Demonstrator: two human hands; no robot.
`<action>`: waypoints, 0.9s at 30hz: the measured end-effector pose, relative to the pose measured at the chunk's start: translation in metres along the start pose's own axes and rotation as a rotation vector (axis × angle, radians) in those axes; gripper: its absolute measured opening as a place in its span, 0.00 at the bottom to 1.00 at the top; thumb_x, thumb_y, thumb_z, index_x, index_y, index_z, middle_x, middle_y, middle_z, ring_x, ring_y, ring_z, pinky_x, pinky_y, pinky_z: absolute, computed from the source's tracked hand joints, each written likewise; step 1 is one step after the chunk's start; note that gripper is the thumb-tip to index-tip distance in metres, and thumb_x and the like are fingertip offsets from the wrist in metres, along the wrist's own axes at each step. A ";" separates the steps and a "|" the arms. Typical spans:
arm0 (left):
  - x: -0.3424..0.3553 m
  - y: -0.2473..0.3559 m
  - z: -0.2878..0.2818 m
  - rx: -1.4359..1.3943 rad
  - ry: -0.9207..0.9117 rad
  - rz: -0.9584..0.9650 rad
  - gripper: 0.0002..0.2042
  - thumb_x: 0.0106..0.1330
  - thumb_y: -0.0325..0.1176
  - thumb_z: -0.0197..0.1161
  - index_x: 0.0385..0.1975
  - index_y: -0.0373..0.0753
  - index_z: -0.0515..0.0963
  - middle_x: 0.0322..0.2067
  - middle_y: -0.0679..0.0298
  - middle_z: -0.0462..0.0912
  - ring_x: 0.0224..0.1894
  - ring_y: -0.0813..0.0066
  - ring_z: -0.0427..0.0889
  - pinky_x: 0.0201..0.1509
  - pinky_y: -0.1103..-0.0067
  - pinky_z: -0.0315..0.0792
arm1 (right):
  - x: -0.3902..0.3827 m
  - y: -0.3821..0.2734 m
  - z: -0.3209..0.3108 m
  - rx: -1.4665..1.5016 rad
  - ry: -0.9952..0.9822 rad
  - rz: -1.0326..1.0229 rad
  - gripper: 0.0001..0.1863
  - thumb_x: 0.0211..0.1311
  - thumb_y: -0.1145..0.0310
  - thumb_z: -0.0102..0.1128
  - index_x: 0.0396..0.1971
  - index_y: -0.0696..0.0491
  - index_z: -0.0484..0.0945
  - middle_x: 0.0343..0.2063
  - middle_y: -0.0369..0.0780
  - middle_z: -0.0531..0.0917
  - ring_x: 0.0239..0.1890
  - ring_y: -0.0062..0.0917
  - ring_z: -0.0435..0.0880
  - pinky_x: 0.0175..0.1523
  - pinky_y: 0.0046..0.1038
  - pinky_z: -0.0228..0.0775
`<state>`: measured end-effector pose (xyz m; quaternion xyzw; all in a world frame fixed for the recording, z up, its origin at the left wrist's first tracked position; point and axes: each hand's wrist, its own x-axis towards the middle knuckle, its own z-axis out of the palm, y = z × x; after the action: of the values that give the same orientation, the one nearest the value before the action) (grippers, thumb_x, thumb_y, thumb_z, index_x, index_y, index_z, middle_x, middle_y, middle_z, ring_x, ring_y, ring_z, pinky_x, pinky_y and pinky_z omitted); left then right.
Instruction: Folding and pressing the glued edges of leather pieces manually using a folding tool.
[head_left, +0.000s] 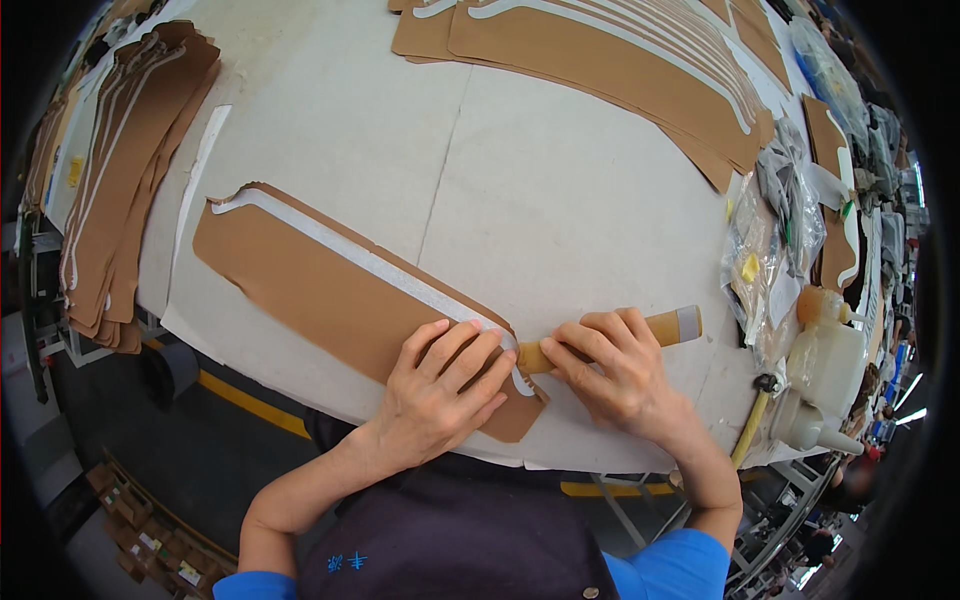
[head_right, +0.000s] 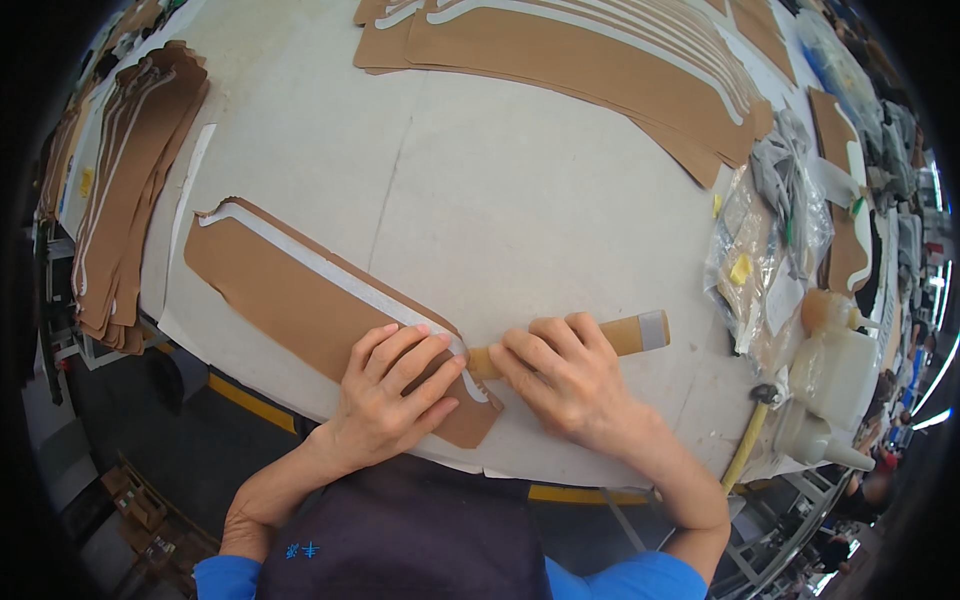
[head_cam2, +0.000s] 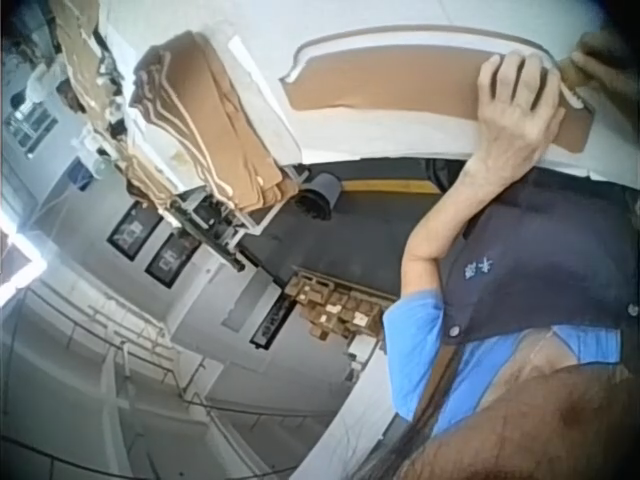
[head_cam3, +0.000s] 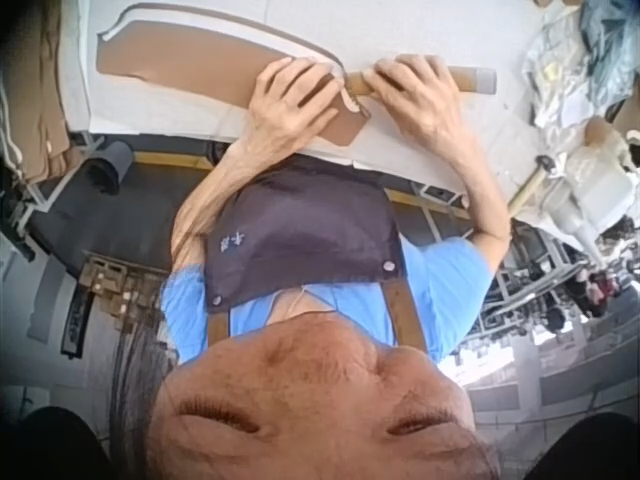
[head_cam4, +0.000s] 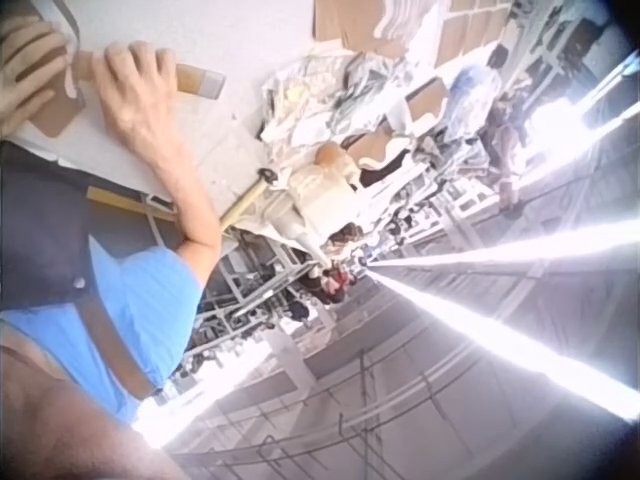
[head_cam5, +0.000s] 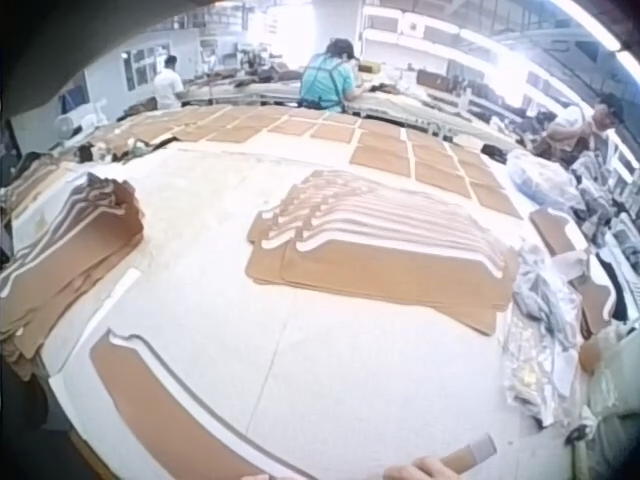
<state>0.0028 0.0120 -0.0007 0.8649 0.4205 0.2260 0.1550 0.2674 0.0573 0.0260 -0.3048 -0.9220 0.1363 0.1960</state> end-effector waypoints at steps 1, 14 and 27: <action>0.000 0.000 0.000 -0.001 0.004 -0.001 0.26 0.56 0.38 0.77 0.56 0.41 0.84 0.60 0.62 0.79 0.65 0.61 0.75 0.71 0.59 0.67 | 0.002 0.002 0.000 0.000 -0.003 -0.008 0.25 0.46 0.72 0.68 0.49 0.60 0.84 0.48 0.41 0.81 0.45 0.33 0.81 0.45 0.36 0.70; -0.003 0.001 0.000 0.042 0.025 -0.047 0.29 0.54 0.41 0.77 0.58 0.39 0.83 0.62 0.58 0.78 0.65 0.59 0.75 0.71 0.58 0.66 | 0.025 0.020 -0.006 0.044 -0.079 -0.104 0.22 0.48 0.72 0.67 0.46 0.60 0.83 0.46 0.40 0.80 0.45 0.32 0.79 0.46 0.35 0.67; -0.010 0.003 0.000 0.023 0.023 -0.055 0.30 0.56 0.42 0.77 0.59 0.36 0.82 0.61 0.60 0.80 0.66 0.61 0.76 0.71 0.59 0.67 | 0.034 0.024 -0.006 0.040 -0.105 -0.174 0.22 0.47 0.71 0.67 0.46 0.61 0.83 0.46 0.40 0.80 0.45 0.33 0.79 0.47 0.36 0.68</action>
<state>-0.0004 0.0025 -0.0015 0.8520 0.4486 0.2266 0.1466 0.2570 0.0973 0.0321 -0.2120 -0.9511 0.1527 0.1648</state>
